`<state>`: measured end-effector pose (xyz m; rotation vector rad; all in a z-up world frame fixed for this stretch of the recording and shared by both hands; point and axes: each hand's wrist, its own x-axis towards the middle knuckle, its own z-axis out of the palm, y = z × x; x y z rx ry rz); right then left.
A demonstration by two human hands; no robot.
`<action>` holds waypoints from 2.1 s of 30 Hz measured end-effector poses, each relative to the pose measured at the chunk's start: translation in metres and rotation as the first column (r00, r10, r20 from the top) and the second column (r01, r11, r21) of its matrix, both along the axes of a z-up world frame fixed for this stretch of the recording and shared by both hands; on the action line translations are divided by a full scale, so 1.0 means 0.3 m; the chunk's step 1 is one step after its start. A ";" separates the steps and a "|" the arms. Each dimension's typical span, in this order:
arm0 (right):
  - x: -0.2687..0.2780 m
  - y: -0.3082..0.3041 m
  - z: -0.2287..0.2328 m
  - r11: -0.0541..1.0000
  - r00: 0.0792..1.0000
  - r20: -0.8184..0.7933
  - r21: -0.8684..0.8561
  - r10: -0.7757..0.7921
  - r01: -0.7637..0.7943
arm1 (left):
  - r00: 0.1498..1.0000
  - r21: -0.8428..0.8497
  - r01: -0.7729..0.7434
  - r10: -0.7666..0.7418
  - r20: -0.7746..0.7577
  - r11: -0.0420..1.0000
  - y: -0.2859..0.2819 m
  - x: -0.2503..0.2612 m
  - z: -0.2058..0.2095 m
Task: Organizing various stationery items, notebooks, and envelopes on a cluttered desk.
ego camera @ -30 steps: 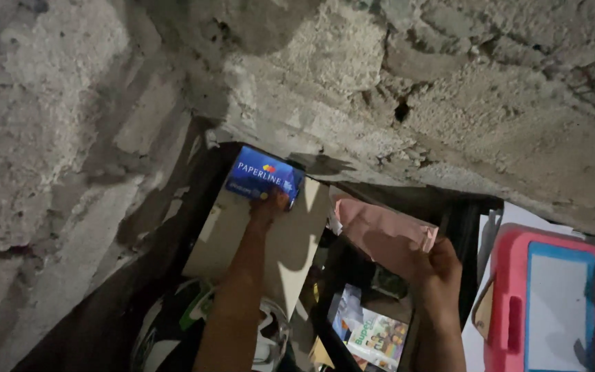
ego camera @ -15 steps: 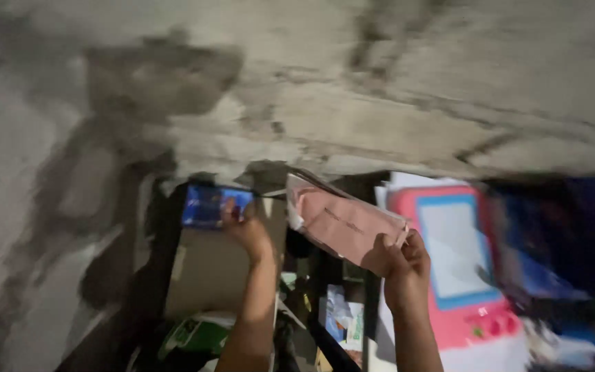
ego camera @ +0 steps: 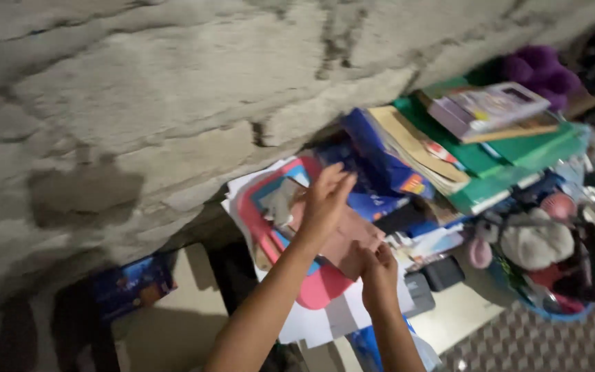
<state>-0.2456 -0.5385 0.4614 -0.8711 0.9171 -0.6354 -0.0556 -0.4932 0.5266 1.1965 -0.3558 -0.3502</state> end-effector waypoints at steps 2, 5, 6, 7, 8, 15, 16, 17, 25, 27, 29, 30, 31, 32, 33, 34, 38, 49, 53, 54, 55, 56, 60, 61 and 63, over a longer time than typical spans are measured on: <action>0.000 -0.001 0.049 0.990 0.987 -0.119 -0.075 0.111 -0.120 | 0.886 0.156 0.310 -0.225 -0.404 0.938 -0.207 0.003 0.049; -0.021 -0.065 0.067 0.972 0.972 -0.150 -0.122 0.180 -0.199 | 0.923 0.135 0.129 -0.070 -0.379 0.982 -0.335 0.001 0.131; -0.035 -0.091 0.067 0.974 0.974 -0.148 -0.126 0.172 -0.191 | 0.923 0.132 0.137 -0.079 -0.376 0.982 -0.371 0.014 0.097; -0.060 -0.102 0.063 0.965 0.968 -0.189 -0.173 0.164 -0.197 | 0.942 0.123 0.054 -0.010 -0.336 0.991 -0.388 0.018 0.053; -0.084 -0.109 0.059 0.954 0.961 -0.230 -0.219 0.154 -0.205 | 0.953 0.112 -0.029 0.061 -0.296 0.993 -0.402 0.024 0.008; -0.088 -0.171 0.149 0.940 0.972 -0.217 -0.304 0.089 -0.154 | 0.924 0.257 -0.071 0.160 -0.346 0.964 -0.150 -0.033 0.031; -0.078 -0.161 0.185 0.961 0.985 -0.149 -0.250 0.086 -0.122 | 0.905 0.212 -0.106 0.183 -0.385 0.972 -0.077 -0.048 0.087; -0.049 -0.161 0.225 0.975 0.994 -0.072 -0.199 0.083 -0.096 | 0.886 0.160 -0.150 0.205 -0.416 0.976 -0.010 -0.048 0.151; 0.117 -0.055 0.353 0.954 0.920 0.263 -0.004 0.289 -0.299 | 0.825 -0.328 -0.138 -0.075 -0.560 0.935 0.418 -0.106 -0.028; 0.142 0.006 0.381 0.945 0.935 0.134 -0.022 0.327 -0.327 | 0.820 -0.371 -0.132 -0.109 -0.561 0.919 0.480 -0.131 -0.045; 0.149 0.048 0.368 0.918 0.924 0.088 -0.184 0.371 -0.351 | 0.781 -0.495 -0.130 -0.219 -0.585 0.859 0.523 -0.158 -0.067; 0.159 0.071 0.400 0.914 0.920 0.087 -0.181 0.383 -0.364 | 0.783 -0.493 -0.142 -0.208 -0.587 0.858 0.533 -0.167 -0.075; 0.166 0.094 0.433 0.898 0.916 0.093 -0.255 0.391 -0.358 | 0.787 -0.507 -0.152 -0.207 -0.581 0.848 0.540 -0.178 -0.084; 0.172 0.114 0.466 0.878 0.912 0.099 -0.327 0.399 -0.349 | 0.792 -0.522 -0.161 -0.205 -0.575 0.838 0.546 -0.189 -0.093; 0.174 0.122 0.471 0.876 0.910 0.095 -0.327 0.405 -0.355 | 0.791 -0.522 -0.168 -0.201 -0.577 0.836 0.552 -0.192 -0.099; 0.175 0.129 0.477 0.873 0.899 0.113 -0.317 0.423 -0.371 | 0.790 -0.535 -0.162 -0.216 -0.574 0.829 0.556 -0.196 -0.106; 0.163 0.113 0.456 0.874 0.894 0.097 -0.279 0.438 -0.398 | 0.773 -0.552 -0.174 -0.234 -0.590 0.816 0.555 -0.194 -0.047; 0.097 0.005 0.622 0.718 0.862 -0.272 -0.478 0.427 -0.506 | 0.826 -0.509 -0.137 -0.186 -0.533 0.850 0.529 -0.294 -0.031; 0.067 -0.043 0.708 0.494 0.700 -0.553 -0.498 0.453 -0.713 | 0.826 -0.465 -0.169 -0.132 -0.548 0.869 0.509 -0.324 0.040; 0.055 -0.064 0.705 0.502 0.708 -0.548 -0.502 0.445 -0.704 | 0.827 -0.465 -0.157 -0.141 -0.543 0.871 0.508 -0.330 0.027; 0.038 -0.084 0.703 0.451 0.668 -0.522 -0.494 0.530 -0.744 | 0.835 -0.513 -0.127 -0.187 -0.517 0.849 0.508 -0.340 0.014; 0.021 -0.104 0.700 0.395 0.619 -0.494 -0.488 0.610 -0.778 | 0.841 -0.559 -0.097 -0.232 -0.488 0.824 0.508 -0.350 0.000; -0.060 -0.126 0.762 0.425 0.562 -0.500 -0.369 0.659 -0.827 | 0.789 -0.611 -0.068 -0.332 -0.516 0.789 0.488 -0.385 -0.017; -0.079 -0.132 0.769 0.366 0.521 -0.566 -0.372 0.639 -0.853 | 0.805 -0.615 -0.042 -0.338 -0.487 0.788 0.484 -0.403 -0.042; -0.122 -0.144 0.769 0.312 0.482 -0.625 -0.369 0.614 -0.876 | 0.819 -0.613 -0.012 -0.344 -0.459 0.790 0.482 -0.443 -0.085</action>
